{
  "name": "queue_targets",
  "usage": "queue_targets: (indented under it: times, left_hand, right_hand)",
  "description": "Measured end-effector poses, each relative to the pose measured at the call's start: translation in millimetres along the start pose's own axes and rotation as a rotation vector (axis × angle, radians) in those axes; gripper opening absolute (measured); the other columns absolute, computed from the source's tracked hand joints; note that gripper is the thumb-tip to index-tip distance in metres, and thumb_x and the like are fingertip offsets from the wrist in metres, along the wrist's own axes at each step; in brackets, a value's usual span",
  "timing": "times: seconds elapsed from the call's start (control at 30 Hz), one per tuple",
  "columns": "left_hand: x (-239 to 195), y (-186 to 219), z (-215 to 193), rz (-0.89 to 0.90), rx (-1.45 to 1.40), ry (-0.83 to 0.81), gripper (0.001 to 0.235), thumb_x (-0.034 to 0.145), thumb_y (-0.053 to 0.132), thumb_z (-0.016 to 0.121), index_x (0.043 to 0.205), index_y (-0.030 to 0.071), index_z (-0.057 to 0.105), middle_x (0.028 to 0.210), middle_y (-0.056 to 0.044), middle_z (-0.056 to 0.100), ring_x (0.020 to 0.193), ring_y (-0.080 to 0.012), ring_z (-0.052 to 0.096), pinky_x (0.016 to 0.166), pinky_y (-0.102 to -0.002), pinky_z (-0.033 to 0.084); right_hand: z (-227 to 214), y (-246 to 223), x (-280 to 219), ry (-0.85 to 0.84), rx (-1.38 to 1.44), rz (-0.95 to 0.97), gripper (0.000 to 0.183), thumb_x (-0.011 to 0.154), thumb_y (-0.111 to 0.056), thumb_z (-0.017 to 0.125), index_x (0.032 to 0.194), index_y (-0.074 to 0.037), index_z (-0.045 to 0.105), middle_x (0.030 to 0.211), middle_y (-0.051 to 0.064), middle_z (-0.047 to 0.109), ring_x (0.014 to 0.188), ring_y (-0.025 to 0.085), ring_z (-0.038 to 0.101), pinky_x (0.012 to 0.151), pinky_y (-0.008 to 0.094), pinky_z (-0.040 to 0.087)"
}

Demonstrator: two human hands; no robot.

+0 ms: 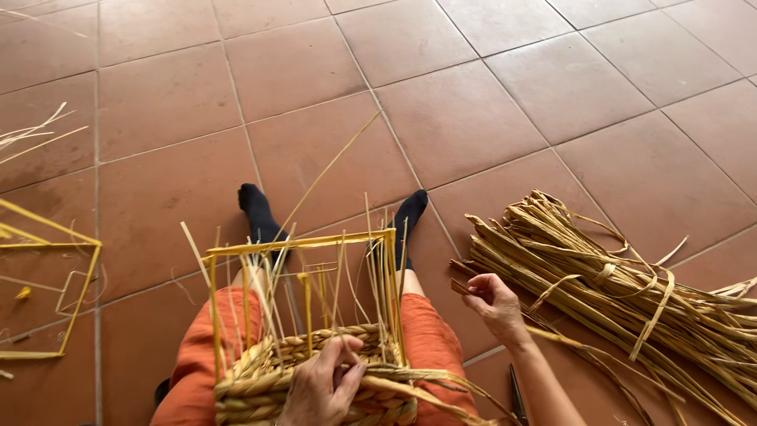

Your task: The person weaves a basket by hand, interlacing dried palm leaves through a yellow metal frame. They sit on the floor, holding the basket between their legs and using both hands to thread the leaves through the vertical bars of the frame.

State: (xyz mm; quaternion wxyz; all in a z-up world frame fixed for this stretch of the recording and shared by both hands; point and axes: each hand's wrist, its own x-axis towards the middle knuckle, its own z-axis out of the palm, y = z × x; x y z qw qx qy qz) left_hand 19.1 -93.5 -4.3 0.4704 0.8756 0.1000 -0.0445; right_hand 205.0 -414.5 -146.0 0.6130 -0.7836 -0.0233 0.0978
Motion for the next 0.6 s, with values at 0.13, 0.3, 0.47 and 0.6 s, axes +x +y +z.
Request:
queue_targets:
  times: [0.13,0.3,0.47,0.6]
  left_hand:
    - [-9.1,-1.3,-10.4,0.198,-0.091,0.023,0.013,0.088,0.011,0.072,0.098,0.006,0.065,0.084,-0.008,0.078,0.076,-0.0175,0.08,0.068,-0.033,0.064]
    - [-11.2,-17.9,-0.6,0.209,-0.075,0.01,0.01,0.09,0.011,0.071,0.097,0.007,0.066,0.087,-0.01,0.078,0.077,-0.0185,0.08,0.067,-0.033,0.066]
    - [-6.9,-35.5,9.1,0.217,-0.087,0.042,0.016,0.086,0.011,0.074,0.101,0.009,0.068,0.088,-0.009,0.079,0.078,-0.0169,0.083,0.067,-0.032,0.067]
    - [-5.2,-39.1,15.6,0.247,-0.049,0.127,0.017,0.08,0.011,0.077,0.095,0.012,0.07,0.083,-0.005,0.08,0.076,-0.0159,0.083,0.066,-0.032,0.065]
  right_hand:
    - [-7.7,-34.8,-32.4,-0.055,-0.283,0.041,0.02,0.084,-0.008,0.079,0.103,-0.013,0.078,0.088,-0.002,0.074,0.077,0.008,0.066,0.071,0.026,0.058]
    - [-17.8,42.2,-42.3,-0.018,-0.443,0.199,0.02,0.08,-0.01,0.083,0.1,-0.013,0.081,0.096,0.001,0.076,0.086,0.011,0.071,0.08,0.026,0.061]
    - [-25.2,127.6,-24.3,0.234,-0.738,-0.079,0.018,0.086,-0.015,0.075,0.104,-0.015,0.079,0.108,0.004,0.073,0.096,0.027,0.067,0.086,0.039,0.056]
    - [-18.6,137.2,0.4,0.31,-1.043,-0.126,0.03,0.082,-0.016,0.074,0.112,-0.016,0.075,0.112,0.005,0.066,0.101,0.034,0.057,0.085,0.043,0.053]
